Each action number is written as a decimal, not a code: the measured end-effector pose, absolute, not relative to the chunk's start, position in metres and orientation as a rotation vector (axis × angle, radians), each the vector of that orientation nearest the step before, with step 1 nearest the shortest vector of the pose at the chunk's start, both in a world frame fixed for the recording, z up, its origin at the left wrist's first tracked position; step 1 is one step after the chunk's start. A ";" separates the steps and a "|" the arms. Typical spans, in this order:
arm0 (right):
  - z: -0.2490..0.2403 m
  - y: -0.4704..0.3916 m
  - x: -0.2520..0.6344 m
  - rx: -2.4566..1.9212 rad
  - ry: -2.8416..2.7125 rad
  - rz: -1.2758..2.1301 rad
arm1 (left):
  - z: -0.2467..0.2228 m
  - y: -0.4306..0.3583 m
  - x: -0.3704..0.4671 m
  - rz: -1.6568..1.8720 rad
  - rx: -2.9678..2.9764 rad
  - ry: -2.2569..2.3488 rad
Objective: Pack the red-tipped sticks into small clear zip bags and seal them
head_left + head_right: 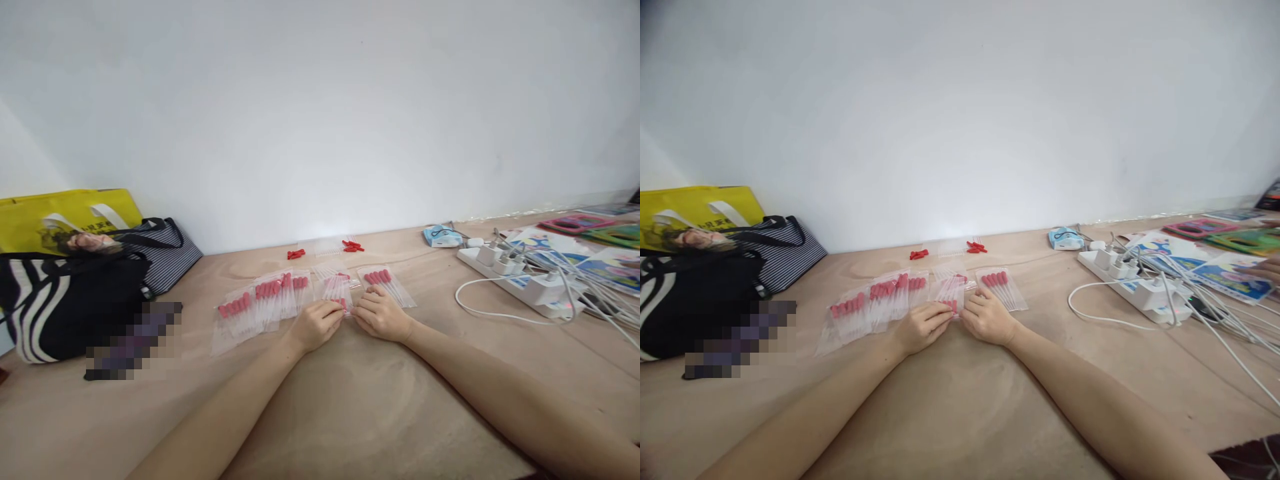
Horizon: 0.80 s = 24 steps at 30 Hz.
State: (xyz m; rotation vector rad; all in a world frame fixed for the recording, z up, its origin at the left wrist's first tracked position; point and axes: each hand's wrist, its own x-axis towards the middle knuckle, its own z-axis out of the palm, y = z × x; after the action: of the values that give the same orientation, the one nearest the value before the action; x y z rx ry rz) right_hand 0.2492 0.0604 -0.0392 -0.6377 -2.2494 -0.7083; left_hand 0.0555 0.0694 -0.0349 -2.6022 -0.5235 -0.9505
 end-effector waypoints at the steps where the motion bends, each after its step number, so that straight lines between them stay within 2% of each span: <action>1: -0.039 0.060 0.249 -0.642 -2.250 -0.700 | -0.034 0.069 0.057 -0.939 -2.583 -0.500; 24: -0.036 0.055 0.244 -0.677 -2.232 -0.760 | -0.026 0.066 0.055 -0.807 -2.387 -0.382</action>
State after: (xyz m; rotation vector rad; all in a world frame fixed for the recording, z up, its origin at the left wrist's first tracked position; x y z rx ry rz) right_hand 0.2442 0.0554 -0.0361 -0.6773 -2.2317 -0.7604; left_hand 0.0552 0.0664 -0.0259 -2.3870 -0.3824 -0.8073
